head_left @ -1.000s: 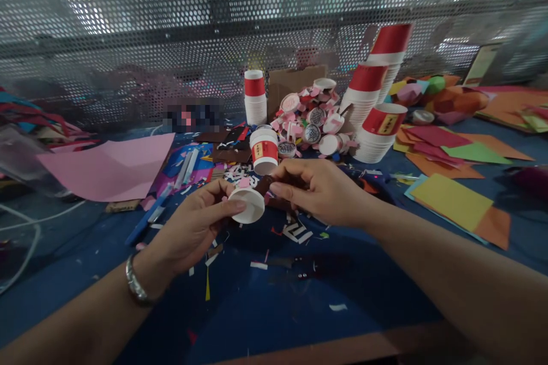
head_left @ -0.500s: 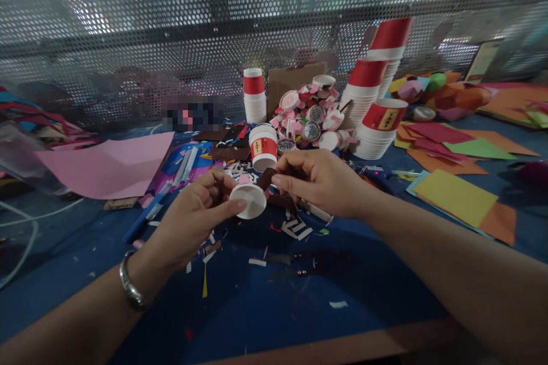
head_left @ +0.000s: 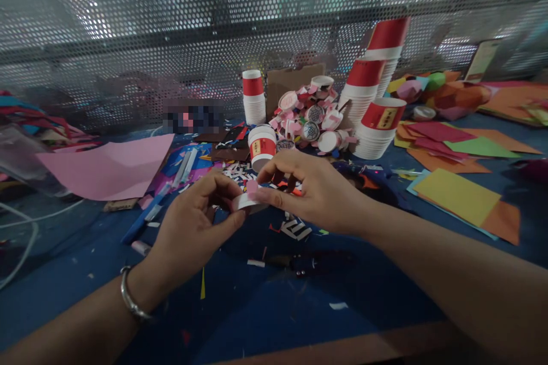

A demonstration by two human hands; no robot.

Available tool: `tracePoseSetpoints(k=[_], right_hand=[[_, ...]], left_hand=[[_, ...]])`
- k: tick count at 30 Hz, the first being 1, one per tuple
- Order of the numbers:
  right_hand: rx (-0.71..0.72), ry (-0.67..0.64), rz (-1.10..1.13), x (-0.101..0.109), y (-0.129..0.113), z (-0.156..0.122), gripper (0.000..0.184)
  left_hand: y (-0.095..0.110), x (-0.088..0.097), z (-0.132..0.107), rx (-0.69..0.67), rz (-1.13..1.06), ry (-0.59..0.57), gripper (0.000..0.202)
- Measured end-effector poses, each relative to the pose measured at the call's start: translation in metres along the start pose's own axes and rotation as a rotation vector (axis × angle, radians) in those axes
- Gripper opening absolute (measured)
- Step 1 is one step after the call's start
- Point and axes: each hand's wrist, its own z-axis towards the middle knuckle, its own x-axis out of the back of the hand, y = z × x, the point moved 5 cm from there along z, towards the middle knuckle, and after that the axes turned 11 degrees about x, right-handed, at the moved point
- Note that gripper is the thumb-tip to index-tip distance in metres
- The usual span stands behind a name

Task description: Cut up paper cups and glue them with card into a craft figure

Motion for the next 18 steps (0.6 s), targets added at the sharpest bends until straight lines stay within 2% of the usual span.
tracePoseSetpoints(k=[5, 9, 14, 18], right_hand=[[-0.036, -0.041, 0.072, -0.004, 0.002, -0.001, 0.024], [-0.030, -0.014, 0.051, -0.002, 0.002, -0.001, 0.019], [0.019, 0.103, -0.116, 0.007, 0.000, -0.001, 0.013], [0.032, 0.102, -0.152, 0.004, 0.000, -0.001, 0.011]], left_hand=[[-0.001, 0.001, -0.002, -0.021, 0.067, 0.001, 0.016], [-0.005, 0.005, 0.003, 0.028, 0.006, 0.033, 0.016], [-0.020, 0.017, 0.019, 0.222, -0.234, 0.129, 0.027], [-0.025, 0.029, 0.039, 0.252, -0.491, 0.262, 0.024]])
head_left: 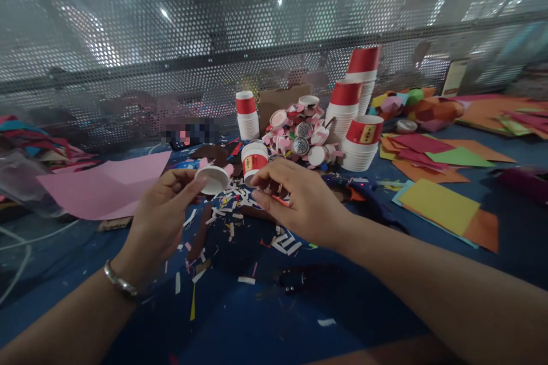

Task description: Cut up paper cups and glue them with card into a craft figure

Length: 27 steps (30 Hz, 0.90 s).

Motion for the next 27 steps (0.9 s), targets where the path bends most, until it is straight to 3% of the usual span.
tracePoseSetpoints(k=[2, 6, 11, 15, 19, 23, 27], right_hand=[[0.022, -0.067, 0.000, -0.006, -0.002, 0.000, 0.009], [0.073, -0.235, -0.041, -0.019, -0.006, -0.002, 0.012], [0.117, -0.332, -0.099, -0.027, -0.007, -0.003, 0.013], [0.135, -0.354, -0.143, -0.028, -0.005, -0.003, 0.014], [0.101, -0.426, -0.184, -0.030, -0.005, -0.003, 0.018], [0.079, -0.481, -0.201, -0.029, -0.006, -0.002, 0.022], [0.071, -0.501, -0.233, -0.025, -0.004, -0.002, 0.020]], left_hand=[[0.004, -0.004, 0.013, 0.050, -0.053, 0.029, 0.017], [0.016, -0.043, 0.040, 0.242, 0.026, -0.194, 0.006], [0.045, -0.104, 0.078, 0.223, 0.037, -0.257, 0.011], [0.049, -0.144, 0.103, 0.202, 0.051, -0.256, 0.007], [0.045, -0.175, 0.121, 0.213, 0.061, -0.272, 0.036], [0.050, -0.198, 0.126, 0.172, 0.029, -0.276, 0.039], [0.056, -0.194, 0.112, 0.139, -0.008, -0.275, 0.020]])
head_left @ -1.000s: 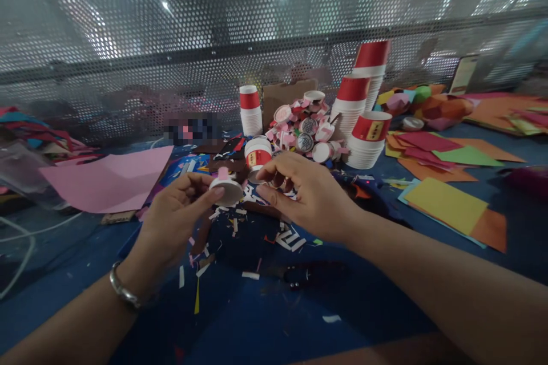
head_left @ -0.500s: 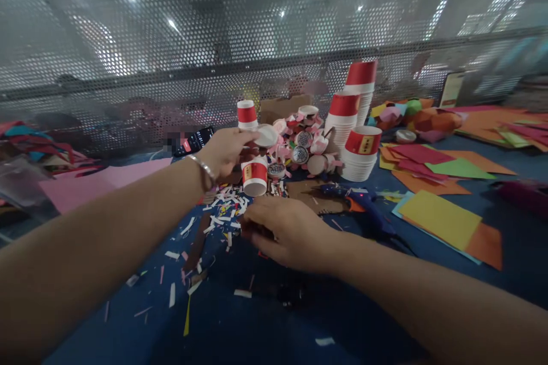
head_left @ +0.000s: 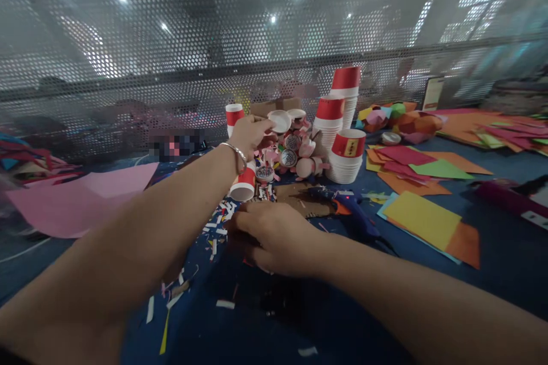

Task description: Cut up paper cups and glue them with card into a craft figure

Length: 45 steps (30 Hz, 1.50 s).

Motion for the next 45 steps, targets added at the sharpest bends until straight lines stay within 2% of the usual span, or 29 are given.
tracePoseSetpoints(k=[4, 8, 10, 12, 16, 20, 22, 24, 26, 31, 33, 35, 37, 38, 40, 45], right_hand=[[0.004, -0.012, -0.031, -0.001, 0.002, -0.001, 0.017], [0.001, -0.025, -0.016, -0.004, 0.003, -0.001, 0.021], [-0.029, -0.035, -0.022, -0.004, 0.006, -0.001, 0.020], [-0.080, -0.043, -0.044, -0.004, 0.011, -0.002, 0.020], [-0.193, -0.059, -0.065, -0.004, 0.022, -0.004, 0.019], [-0.191, -0.052, -0.049, -0.003, 0.025, -0.006, 0.017], [-0.170, -0.031, -0.050, -0.002, 0.025, -0.007, 0.018], [-0.166, -0.013, -0.050, 0.001, 0.024, -0.009, 0.019], [-0.166, -0.009, -0.051, 0.002, 0.024, -0.010, 0.018], [-0.161, -0.006, -0.103, 0.004, 0.024, -0.012, 0.020], [-0.166, -0.008, -0.107, 0.004, 0.025, -0.012, 0.020], [-0.167, -0.015, -0.108, 0.004, 0.024, -0.013, 0.021], [-0.162, -0.023, -0.108, 0.004, 0.023, -0.013, 0.021], [-0.159, -0.024, -0.106, 0.004, 0.023, -0.013, 0.020], [-0.146, -0.020, -0.101, 0.004, 0.022, -0.012, 0.020], [-0.135, -0.005, -0.098, 0.003, 0.024, -0.011, 0.020]], left_hand=[[0.010, 0.027, -0.032, -0.040, -0.040, -0.016, 0.011], [0.013, 0.071, -0.070, -0.033, -0.056, 0.007, 0.007], [0.003, 0.095, -0.091, 0.022, -0.052, 0.017, 0.003], [-0.015, 0.116, -0.114, 0.097, -0.032, 0.023, 0.008], [-0.062, 0.142, -0.169, 0.322, 0.003, 0.036, 0.026], [-0.102, 0.142, -0.213, 0.527, 0.064, 0.029, 0.036], [-0.116, 0.139, -0.222, 0.571, 0.102, 0.043, 0.039], [-0.124, 0.139, -0.223, 0.557, 0.127, 0.084, 0.041], [-0.126, 0.139, -0.222, 0.501, 0.203, 0.098, 0.042], [-0.122, 0.136, -0.225, 0.362, 0.627, -0.031, 0.034], [-0.113, 0.136, -0.228, 0.206, 0.809, 0.008, 0.030], [-0.101, 0.133, -0.230, -0.039, 0.967, 0.064, 0.024], [-0.093, 0.126, -0.231, -0.262, 1.056, 0.060, 0.018], [-0.092, 0.122, -0.230, -0.331, 1.079, 0.035, 0.015], [-0.094, 0.114, -0.227, -0.387, 1.108, -0.021, 0.010], [-0.100, 0.101, -0.217, -0.382, 1.085, -0.083, 0.004]])
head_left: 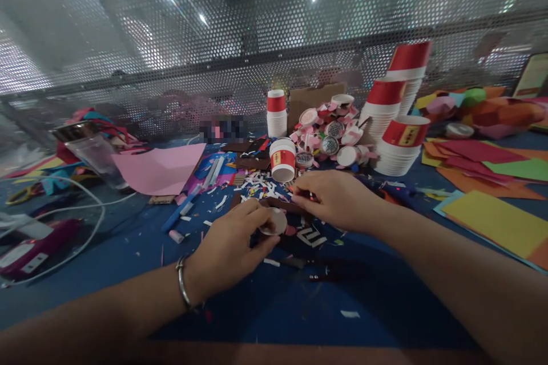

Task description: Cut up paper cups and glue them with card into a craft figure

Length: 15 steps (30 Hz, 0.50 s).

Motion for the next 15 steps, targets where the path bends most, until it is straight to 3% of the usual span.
tracePoseSetpoints(k=[2, 5, 8, 10, 15], right_hand=[[-0.020, -0.010, -0.004, -0.001, 0.002, 0.000, 0.018], [-0.034, -0.017, -0.012, -0.001, 0.003, 0.001, 0.017], [-0.029, -0.018, -0.017, 0.000, 0.002, 0.001, 0.018], [-0.030, -0.025, -0.014, 0.000, 0.001, 0.000, 0.019], [-0.035, -0.026, -0.002, 0.000, 0.002, -0.001, 0.020]], left_hand=[[0.002, 0.006, 0.009, -0.019, -0.022, -0.007, 0.005], [-0.014, 0.034, 0.035, 0.065, 0.004, 0.055, 0.013], [-0.053, 0.071, 0.067, 0.249, 0.247, 0.225, 0.009], [-0.084, 0.086, 0.084, 0.345, 0.300, 0.281, 0.008], [-0.138, 0.085, 0.100, 0.465, 0.307, 0.300, 0.021]])
